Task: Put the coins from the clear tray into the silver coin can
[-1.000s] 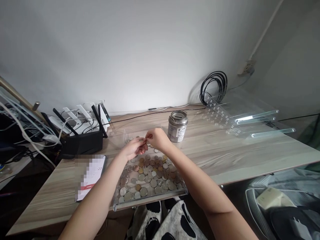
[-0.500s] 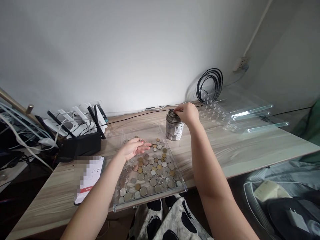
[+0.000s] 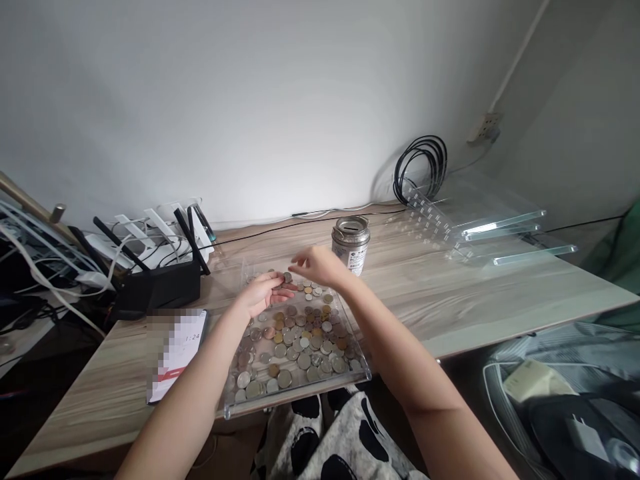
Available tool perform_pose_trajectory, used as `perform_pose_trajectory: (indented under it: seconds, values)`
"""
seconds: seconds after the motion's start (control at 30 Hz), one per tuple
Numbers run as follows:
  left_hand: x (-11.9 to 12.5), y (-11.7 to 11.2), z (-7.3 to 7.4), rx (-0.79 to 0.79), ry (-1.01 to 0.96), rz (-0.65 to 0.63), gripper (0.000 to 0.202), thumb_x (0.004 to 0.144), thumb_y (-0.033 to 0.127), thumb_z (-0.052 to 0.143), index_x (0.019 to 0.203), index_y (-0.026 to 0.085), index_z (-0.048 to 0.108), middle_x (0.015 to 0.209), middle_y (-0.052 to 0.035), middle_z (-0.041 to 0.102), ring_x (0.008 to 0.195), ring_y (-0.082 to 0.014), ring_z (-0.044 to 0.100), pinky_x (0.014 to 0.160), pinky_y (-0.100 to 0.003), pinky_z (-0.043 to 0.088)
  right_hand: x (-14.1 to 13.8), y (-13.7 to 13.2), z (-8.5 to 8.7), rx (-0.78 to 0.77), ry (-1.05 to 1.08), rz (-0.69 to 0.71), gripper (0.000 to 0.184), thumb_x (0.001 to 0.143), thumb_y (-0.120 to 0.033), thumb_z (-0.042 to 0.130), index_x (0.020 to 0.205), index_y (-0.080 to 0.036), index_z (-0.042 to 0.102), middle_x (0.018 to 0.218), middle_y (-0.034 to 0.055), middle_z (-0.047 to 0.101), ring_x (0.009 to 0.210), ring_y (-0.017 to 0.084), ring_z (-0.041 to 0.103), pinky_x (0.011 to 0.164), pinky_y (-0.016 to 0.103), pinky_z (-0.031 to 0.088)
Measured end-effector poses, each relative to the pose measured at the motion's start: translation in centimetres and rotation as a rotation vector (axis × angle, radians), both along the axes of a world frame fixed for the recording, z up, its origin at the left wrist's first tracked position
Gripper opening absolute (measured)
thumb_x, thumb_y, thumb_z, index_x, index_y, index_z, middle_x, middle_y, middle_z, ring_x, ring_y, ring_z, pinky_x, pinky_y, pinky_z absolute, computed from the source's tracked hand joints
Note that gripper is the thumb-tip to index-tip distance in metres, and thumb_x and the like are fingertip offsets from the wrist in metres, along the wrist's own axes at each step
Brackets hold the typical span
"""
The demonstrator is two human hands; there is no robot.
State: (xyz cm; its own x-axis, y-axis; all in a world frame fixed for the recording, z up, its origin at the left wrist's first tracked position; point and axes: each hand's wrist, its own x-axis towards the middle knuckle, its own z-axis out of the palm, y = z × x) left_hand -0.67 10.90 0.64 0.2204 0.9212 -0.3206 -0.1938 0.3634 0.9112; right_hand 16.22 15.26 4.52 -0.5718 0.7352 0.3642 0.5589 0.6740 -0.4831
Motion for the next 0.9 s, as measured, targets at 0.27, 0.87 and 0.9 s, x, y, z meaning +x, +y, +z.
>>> perform_pose_trajectory:
  seconds: [0.27, 0.87, 0.9]
  values:
    - [-0.2, -0.1, 0.1, -0.006, -0.093, -0.045, 0.02, 0.082, 0.018, 0.044, 0.094, 0.009, 0.056, 0.083, -0.0139, 0.066, 0.073, -0.0183, 0.065, 0.056, -0.022, 0.051, 1.3, -0.1, 1.6, 0.214, 0.055, -0.311, 0.02, 0.075, -0.024, 0.049, 0.082, -0.022, 0.067, 0.082, 0.0021, 0.065, 0.074, 0.014, 0.054, 0.063, 0.023, 0.039]
    - [-0.8, 0.3, 0.3, -0.107, -0.376, -0.025, 0.041, 0.085, 0.042, 0.028, 0.098, 0.01, 0.051, 0.09, -0.0164, 0.063, 0.086, -0.022, 0.061, 0.073, -0.032, 0.048, 2.5, 0.7, 1.6, 0.325, 0.048, -0.349, 0.026, 0.076, -0.025, 0.045, 0.091, -0.019, 0.066, 0.09, 0.0051, 0.063, 0.078, 0.016, 0.054, 0.066, 0.025, 0.039]
    - [-0.9, 0.3, 0.3, -0.101, -0.419, -0.028, 0.044, 0.085, 0.046, 0.027, 0.096, 0.011, 0.052, 0.088, -0.0158, 0.063, 0.085, -0.0219, 0.061, 0.072, -0.033, 0.048, 1.3, -0.1, 1.1, 0.263, -0.025, -0.176, 0.023, 0.075, -0.026, 0.047, 0.087, -0.02, 0.066, 0.088, 0.0041, 0.063, 0.073, 0.014, 0.054, 0.063, 0.023, 0.038]
